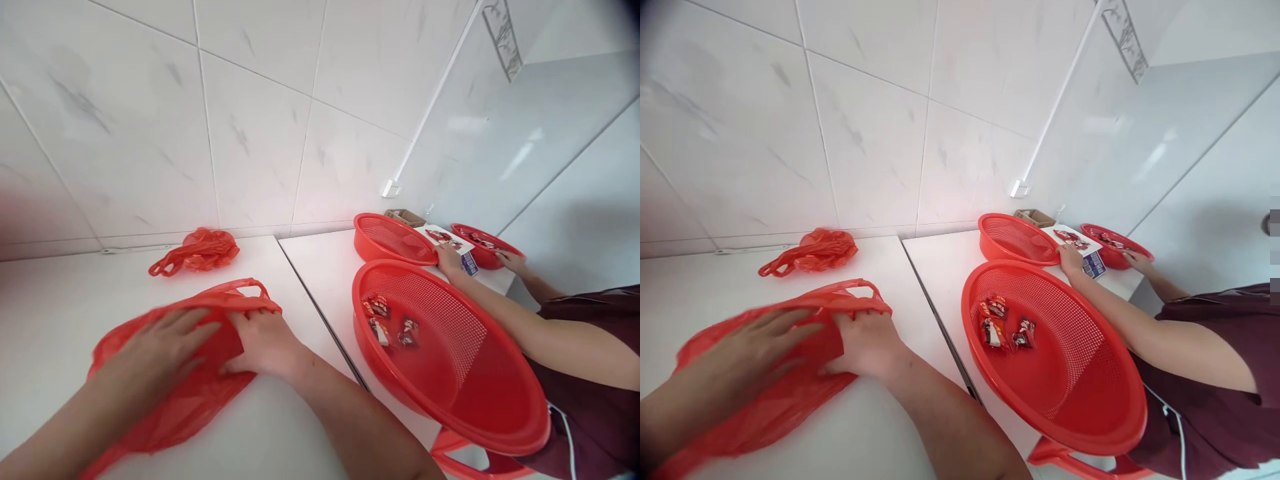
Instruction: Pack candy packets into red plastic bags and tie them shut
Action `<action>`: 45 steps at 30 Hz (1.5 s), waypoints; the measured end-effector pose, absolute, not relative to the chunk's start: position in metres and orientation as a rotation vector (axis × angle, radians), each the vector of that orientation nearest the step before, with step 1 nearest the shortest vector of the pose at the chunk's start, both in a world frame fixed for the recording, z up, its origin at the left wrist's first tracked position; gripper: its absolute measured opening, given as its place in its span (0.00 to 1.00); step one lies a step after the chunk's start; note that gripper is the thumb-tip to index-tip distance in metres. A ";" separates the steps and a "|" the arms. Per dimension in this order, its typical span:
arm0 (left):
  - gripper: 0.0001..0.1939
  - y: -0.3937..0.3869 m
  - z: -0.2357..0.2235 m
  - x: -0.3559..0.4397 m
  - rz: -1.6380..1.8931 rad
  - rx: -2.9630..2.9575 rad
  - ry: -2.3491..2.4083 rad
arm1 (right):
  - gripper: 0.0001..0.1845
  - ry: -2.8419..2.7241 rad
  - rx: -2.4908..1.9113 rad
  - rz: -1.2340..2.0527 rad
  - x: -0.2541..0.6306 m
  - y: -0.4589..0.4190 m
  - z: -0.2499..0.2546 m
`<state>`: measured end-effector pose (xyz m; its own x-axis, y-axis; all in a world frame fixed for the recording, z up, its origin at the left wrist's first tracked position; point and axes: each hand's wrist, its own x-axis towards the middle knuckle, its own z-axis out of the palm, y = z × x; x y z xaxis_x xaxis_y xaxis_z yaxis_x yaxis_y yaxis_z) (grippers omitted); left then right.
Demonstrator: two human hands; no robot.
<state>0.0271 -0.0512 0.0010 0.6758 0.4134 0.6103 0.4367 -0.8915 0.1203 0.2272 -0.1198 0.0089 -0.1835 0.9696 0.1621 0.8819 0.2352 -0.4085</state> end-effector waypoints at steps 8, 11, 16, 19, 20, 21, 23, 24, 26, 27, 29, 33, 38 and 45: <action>0.20 0.012 -0.004 -0.001 -0.586 -2.789 -0.924 | 0.17 -1.363 -1.660 0.846 0.267 -0.097 -0.007; 0.16 -0.004 0.005 -0.003 -0.749 -2.837 -0.865 | 0.11 -1.264 -1.591 0.850 0.271 -0.090 -0.014; 0.22 -0.054 0.006 0.003 -0.910 -2.871 -0.691 | 0.11 -1.159 -1.572 0.716 0.263 -0.092 -0.016; 0.24 -0.075 0.000 0.004 -0.761 -2.913 -0.743 | 0.13 -1.210 -1.627 0.705 0.256 -0.098 -0.016; 0.24 -0.079 -0.002 0.004 -0.713 -2.911 -0.780 | 0.14 -1.245 -1.655 0.701 0.254 -0.099 -0.016; 0.24 -0.081 -0.002 0.003 -0.663 -2.907 -0.811 | 0.16 -1.284 -1.686 0.693 0.252 -0.101 -0.017; 0.24 -0.086 -0.001 0.002 -0.535 -2.925 -0.827 | 0.23 -1.358 -1.757 0.658 0.249 -0.104 -0.017; 0.22 -0.088 0.000 0.001 -0.469 -2.949 -0.816 | 0.26 -1.384 -1.800 0.634 0.247 -0.105 -0.016; 0.16 -0.094 0.002 0.001 -0.378 -3.001 -0.782 | 0.33 -1.406 -1.899 0.573 0.243 -0.108 -0.012; 0.14 -0.097 0.002 0.001 -0.354 -3.019 -0.767 | 0.35 -1.404 -1.945 0.545 0.240 -0.110 -0.008; 0.12 -0.102 0.002 0.001 -0.347 -3.022 -0.740 | 0.32 -1.453 -2.004 0.419 0.230 -0.116 0.001; 0.12 -0.108 0.003 0.003 -0.426 -2.962 -0.667 | 0.18 -1.818 -1.871 -0.062 0.206 -0.125 0.016; 0.11 -0.112 0.003 0.004 -0.490 -2.969 -0.608 | 0.22 -2.196 -1.774 0.049 0.194 -0.118 0.009; 0.11 -0.108 0.000 0.001 -0.530 -3.009 -0.642 | 0.23 -2.134 -1.674 -0.092 0.212 -0.199 0.061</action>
<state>0.0006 -0.1082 0.0001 0.8581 0.3928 0.3309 0.3993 -0.9154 0.0510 0.2118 -0.1988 0.0608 -0.1835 0.9122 0.3663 0.9405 0.2713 -0.2046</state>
